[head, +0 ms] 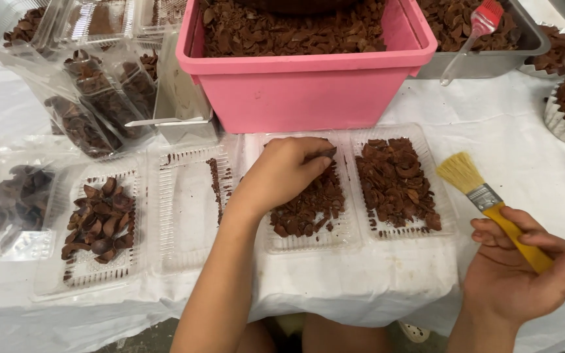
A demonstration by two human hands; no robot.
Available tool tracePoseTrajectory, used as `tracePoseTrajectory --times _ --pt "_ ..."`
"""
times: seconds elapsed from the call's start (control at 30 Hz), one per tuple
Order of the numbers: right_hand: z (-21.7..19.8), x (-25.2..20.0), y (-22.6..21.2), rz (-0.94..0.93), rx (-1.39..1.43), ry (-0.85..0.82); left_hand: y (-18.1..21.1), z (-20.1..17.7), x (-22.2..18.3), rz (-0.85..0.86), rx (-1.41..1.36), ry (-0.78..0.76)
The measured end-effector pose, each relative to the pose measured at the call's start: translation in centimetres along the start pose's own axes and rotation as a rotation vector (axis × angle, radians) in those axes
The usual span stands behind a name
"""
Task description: Sorting and cleaning cocoa nibs in plastic trays using a brush and hands to remove debris.
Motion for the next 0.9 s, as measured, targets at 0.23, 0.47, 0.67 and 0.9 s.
tracePoseTrajectory --times 0.23,0.47,0.67,0.9 --pt "8.8 -3.6 -4.1 -0.246 0.25 -0.496 0.5 -0.2 -1.5 -0.162 -0.508 0.019" --pt "11.5 -4.6 -2.8 -0.193 0.289 -0.916 0.2 -1.2 -1.7 -0.12 -0.772 0.132" --pt "12.0 -5.0 -5.5 -0.388 0.259 -0.614 -0.5 -0.6 -1.8 -0.095 -0.755 0.063" --pt "13.0 -6.3 -4.4 -0.228 0.271 -0.66 0.5 -0.3 -2.1 -0.101 -0.744 -0.011"
Point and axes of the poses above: each hand's wrist, its own x-axis towards the middle knuckle, its own z-axis out of the palm, y = z × x, the point moved 4 cm from there along x, towards the middle knuckle, and after that the axes turned 3 degrees about y, right-handed, at the moved point
